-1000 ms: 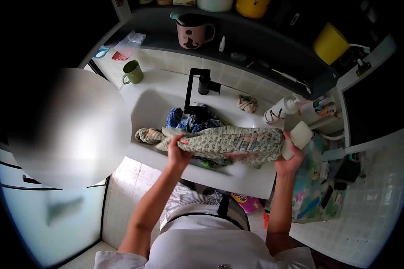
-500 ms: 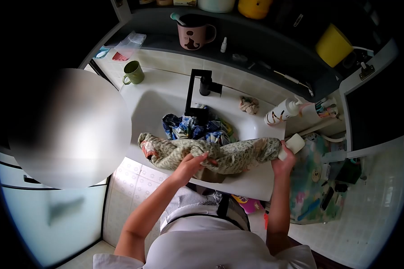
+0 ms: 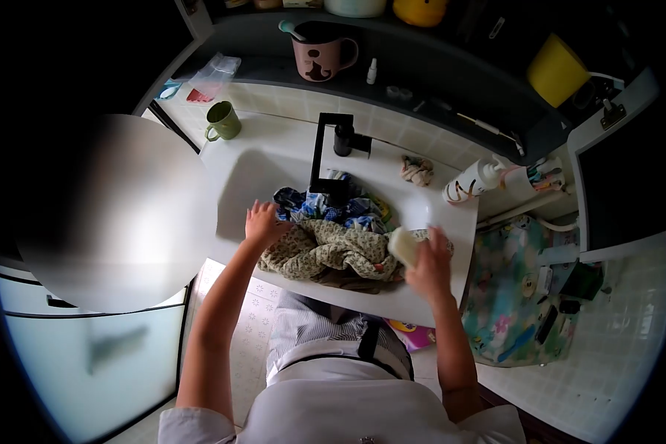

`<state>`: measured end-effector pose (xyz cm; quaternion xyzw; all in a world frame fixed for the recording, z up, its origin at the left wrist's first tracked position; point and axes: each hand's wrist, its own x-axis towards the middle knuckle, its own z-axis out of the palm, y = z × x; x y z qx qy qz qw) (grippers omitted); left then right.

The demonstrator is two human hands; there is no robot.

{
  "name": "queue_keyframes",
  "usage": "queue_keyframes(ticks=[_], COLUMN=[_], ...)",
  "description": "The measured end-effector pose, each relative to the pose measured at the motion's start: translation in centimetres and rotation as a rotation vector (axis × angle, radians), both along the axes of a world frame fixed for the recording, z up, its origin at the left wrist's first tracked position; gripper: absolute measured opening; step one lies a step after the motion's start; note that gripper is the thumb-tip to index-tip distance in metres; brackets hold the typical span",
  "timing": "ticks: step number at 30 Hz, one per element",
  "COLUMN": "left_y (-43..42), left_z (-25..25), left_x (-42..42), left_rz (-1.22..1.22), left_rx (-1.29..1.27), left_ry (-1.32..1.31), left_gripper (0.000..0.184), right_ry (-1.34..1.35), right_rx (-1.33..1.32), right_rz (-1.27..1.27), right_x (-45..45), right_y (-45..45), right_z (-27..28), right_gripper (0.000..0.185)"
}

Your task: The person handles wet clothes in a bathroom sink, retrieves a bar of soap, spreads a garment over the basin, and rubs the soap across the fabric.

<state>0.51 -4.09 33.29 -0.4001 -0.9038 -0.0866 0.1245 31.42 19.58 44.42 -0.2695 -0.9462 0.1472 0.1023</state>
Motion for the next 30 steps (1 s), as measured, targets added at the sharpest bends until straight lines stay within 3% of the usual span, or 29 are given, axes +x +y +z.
queue_keyframes(ticks=[1,4,5,8,9,12,14,18,21,22,24,26,28,29,30], left_y=[-0.6,1.0,1.2,0.2,0.2,0.2,-0.1,-0.2,-2.0,-3.4,-8.2,-11.4,-12.7,-13.8,-13.4], left_z=[-3.9,-0.2,0.8,1.3,1.9,6.2,8.1,14.6,14.5,13.0,7.6,5.5,7.1,7.1,6.3], left_x=[-0.8,-0.8,-0.5,-0.8,-1.3,-3.1,-7.3,-10.0,-10.0,-10.0,-11.1,-11.5,-9.7,-9.2,-9.6], left_rz=[0.008,0.1,0.104,-0.004,-0.042,-0.094,-0.159,-0.165,-0.01,0.064,0.155,0.505,0.632,0.348,0.377], left_rx=[-0.107,-0.521,-0.546,-0.417,-0.284,0.028,0.423,0.592,0.689,0.66,0.303,-0.209,-0.195,-0.251,-0.165], left_ry=[0.017,-0.748,-0.812,-0.67,-0.595,-0.332,-0.154,0.18,0.248,0.178,-0.023,-0.734,-1.316,-0.963,-0.833], left_gripper=[0.064,0.075,0.071,0.051,0.044,0.023,0.013,0.015,0.018,0.017,0.025,0.039,0.049,0.045,0.043], right_ry=[-0.002,-0.055,-0.033,-0.079,0.071,0.17,0.331,0.361,0.38,0.382,0.282,0.131,0.057,0.02,-0.019], right_rx=[-0.026,-0.028,-0.039,-0.11,-0.098,-0.118,-0.089,-0.101,-0.109,-0.118,-0.193,-0.222,-0.255,-0.27,-0.322], right_rz=[0.14,0.397,0.421,0.375,0.341,0.194,0.15,0.111,0.2,0.241,0.337,0.443,0.509,0.542,0.5], right_x=[-1.0,-3.4,-3.9,-4.3,-4.3,-4.4,-5.1,-7.2,-8.5,-8.7,-8.0,-7.2,-6.2,-5.9,-6.0], right_y=[-0.9,-3.1,-3.8,-5.1,-5.1,-4.5,-4.5,-6.0,-7.4,-7.9,-9.6,-11.2,-12.6,-12.9,-12.8], right_z=[-0.2,-3.1,-4.7,-6.7,-8.0,-8.9,-7.4,-3.2,-3.3,-3.9,-7.1,-8.8,-9.5,-9.8,-9.4], right_gripper=[0.033,0.032,0.036,0.036,0.037,0.038,0.04,0.043,0.045,0.045,0.045,0.046,0.047,0.048,0.049])
